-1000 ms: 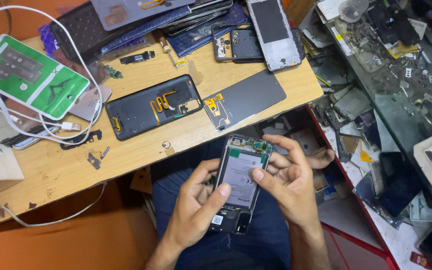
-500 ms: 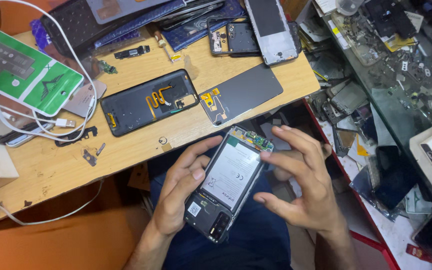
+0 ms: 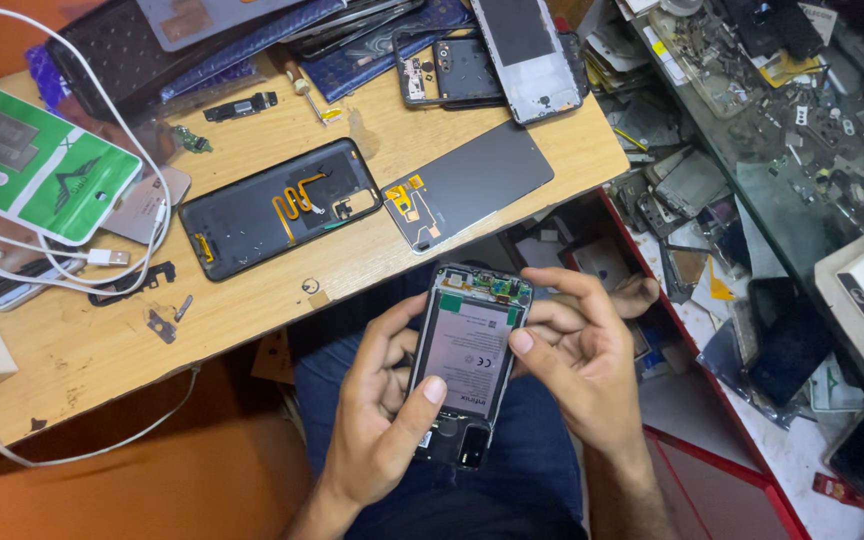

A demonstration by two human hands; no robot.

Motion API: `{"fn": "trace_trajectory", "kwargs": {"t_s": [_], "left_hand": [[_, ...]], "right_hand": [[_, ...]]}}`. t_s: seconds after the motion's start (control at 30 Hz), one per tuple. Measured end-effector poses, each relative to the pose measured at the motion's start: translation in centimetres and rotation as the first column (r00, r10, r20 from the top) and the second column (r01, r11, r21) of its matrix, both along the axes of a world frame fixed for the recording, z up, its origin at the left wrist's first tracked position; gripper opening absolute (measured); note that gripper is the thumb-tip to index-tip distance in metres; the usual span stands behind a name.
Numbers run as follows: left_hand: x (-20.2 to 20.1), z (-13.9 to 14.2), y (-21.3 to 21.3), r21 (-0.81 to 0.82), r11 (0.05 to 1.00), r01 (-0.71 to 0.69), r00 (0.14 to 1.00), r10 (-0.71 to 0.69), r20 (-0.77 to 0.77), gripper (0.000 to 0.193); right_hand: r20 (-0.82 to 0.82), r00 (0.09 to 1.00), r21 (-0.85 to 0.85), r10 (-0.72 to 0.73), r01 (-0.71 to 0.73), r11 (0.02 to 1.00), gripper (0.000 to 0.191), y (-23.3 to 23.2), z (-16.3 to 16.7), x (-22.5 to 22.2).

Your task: The person tests a smartphone's sound recording function, then disassembles it to access the motherboard. They remove a small circuit board, clean its contacts, and reinsert it into the phone. The person repeatedly tests the device's functionality throughout the process.

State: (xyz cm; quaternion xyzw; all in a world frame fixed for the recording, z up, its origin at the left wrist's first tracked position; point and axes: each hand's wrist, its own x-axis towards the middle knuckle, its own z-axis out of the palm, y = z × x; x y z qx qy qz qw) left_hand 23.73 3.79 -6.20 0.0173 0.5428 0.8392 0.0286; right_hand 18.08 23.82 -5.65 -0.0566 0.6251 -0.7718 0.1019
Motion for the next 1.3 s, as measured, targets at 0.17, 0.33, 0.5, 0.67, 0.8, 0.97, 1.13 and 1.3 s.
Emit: {"fn": "trace_trajectory", "kwargs": {"t_s": [0.17, 0.33, 0.5, 0.67, 0.8, 0.97, 1.13, 1.3], "left_hand": [[-0.2, -0.2, 0.5, -0.074, 0.997, -0.030, 1.000, 0.031, 0.005, 0.059], [-0.4, -0.4, 0.9, -0.064, 0.997, -0.040, 0.999, 0.041, 0.013, 0.056], [-0.4, -0.5, 1.3, -0.097, 0.992, -0.079, 0.995, 0.073, -0.061, 0.052], [-0.3, -0.6, 1.5, -0.170, 0.981, -0.098, 0.995, 0.091, -0.046, 0.054], [0.0, -0.7, 1.5, -0.174, 0.978, -0.117, 0.993, 0.111, -0.046, 0.053], [1.0, -0.9, -0.2, -0.081, 0.988, -0.134, 0.991, 0.136, 0.016, 0.051], [2.7, -1.5, -3.1, 0.001, 0.981, -0.192, 0.976, 0.191, 0.104, 0.047], [4.1, -1.0, -6.6, -0.064, 0.951, -0.302, 0.952, 0.304, 0.029, 0.049]], "right_hand": [[-0.014, 0.999, 0.021, 0.037, -0.037, 0.999, 0.051, -0.1, 0.3, 0.1], [-0.008, 0.999, 0.007, 0.045, -0.045, 0.999, 0.050, 0.1, 0.3, 0.0], [0.008, 0.998, 0.050, 0.069, -0.070, 0.996, 0.051, 0.0, 0.7, -0.1], [-0.009, 0.997, 0.048, 0.078, -0.078, 0.996, 0.058, -0.2, 0.4, 0.0], [0.040, 0.995, 0.024, 0.088, -0.089, 0.996, 0.058, -0.1, 0.0, 0.2], [0.088, 0.988, 0.084, 0.124, -0.131, 0.988, 0.057, -2.0, 0.2, 0.7], [-0.014, 0.987, 0.230, 0.158, -0.151, 0.961, 0.048, -4.0, 1.6, -1.5], [-0.301, 0.938, 0.367, 0.173, -0.053, 0.929, 0.029, -7.1, 4.8, -5.5]]}}
